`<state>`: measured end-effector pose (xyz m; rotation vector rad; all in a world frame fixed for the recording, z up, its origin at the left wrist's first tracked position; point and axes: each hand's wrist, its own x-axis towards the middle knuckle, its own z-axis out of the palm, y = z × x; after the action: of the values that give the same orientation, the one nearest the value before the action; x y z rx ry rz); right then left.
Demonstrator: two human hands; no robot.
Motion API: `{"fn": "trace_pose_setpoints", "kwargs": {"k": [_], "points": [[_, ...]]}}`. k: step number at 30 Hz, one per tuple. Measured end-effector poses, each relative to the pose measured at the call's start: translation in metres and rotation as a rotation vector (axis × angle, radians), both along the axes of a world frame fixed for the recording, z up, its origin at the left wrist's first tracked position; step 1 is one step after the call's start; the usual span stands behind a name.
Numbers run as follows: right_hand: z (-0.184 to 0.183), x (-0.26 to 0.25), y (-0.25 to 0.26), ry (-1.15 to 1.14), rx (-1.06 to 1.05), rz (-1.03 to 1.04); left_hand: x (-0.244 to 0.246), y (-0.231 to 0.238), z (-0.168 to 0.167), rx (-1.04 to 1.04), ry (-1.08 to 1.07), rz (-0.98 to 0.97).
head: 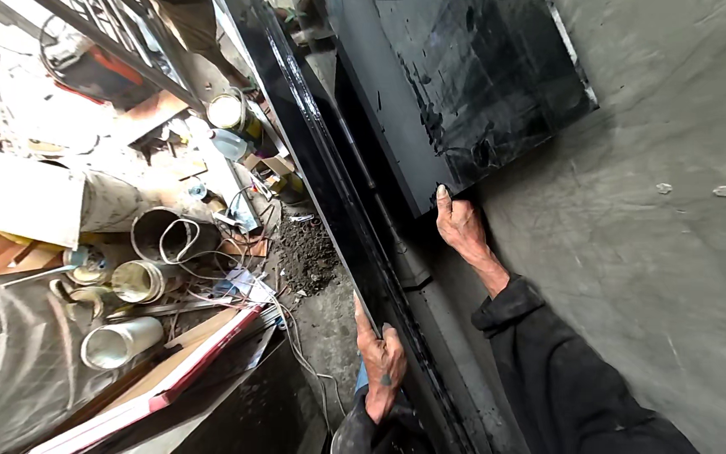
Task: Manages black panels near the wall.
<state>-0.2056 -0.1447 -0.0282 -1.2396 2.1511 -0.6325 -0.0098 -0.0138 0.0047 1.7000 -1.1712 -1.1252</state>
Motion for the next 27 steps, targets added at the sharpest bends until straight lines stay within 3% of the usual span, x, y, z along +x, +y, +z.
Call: {"fn": "trace_pose_setpoints", "kwargs": {"k": [3,7,10,15,19,27], "points": [[-0.009,-0.006,-0.012,0.019,0.095,0.016,0.001,0.000,-0.002,-0.007,-0.006,-0.015],[-0.027,-0.012,0.020,-0.105,0.140,0.062,0.000,0.001,-0.005,-0.006,-0.038,-0.024],[-0.046,-0.014,0.073,-0.229,0.224,0.056,-0.001,0.001,-0.002,-0.003,-0.056,-0.025],[-0.107,-0.017,0.176,-0.325,0.611,0.064,-0.001,0.002,-0.003,0.003,-0.033,-0.025],[-0.131,0.002,0.235,-0.354,0.760,0.133,-0.001,0.001,-0.003,-0.003,-0.040,-0.025],[-0.189,0.050,0.269,-0.404,0.646,0.165,0.001,0.000,-0.003,0.016,-0.047,-0.034]]}}
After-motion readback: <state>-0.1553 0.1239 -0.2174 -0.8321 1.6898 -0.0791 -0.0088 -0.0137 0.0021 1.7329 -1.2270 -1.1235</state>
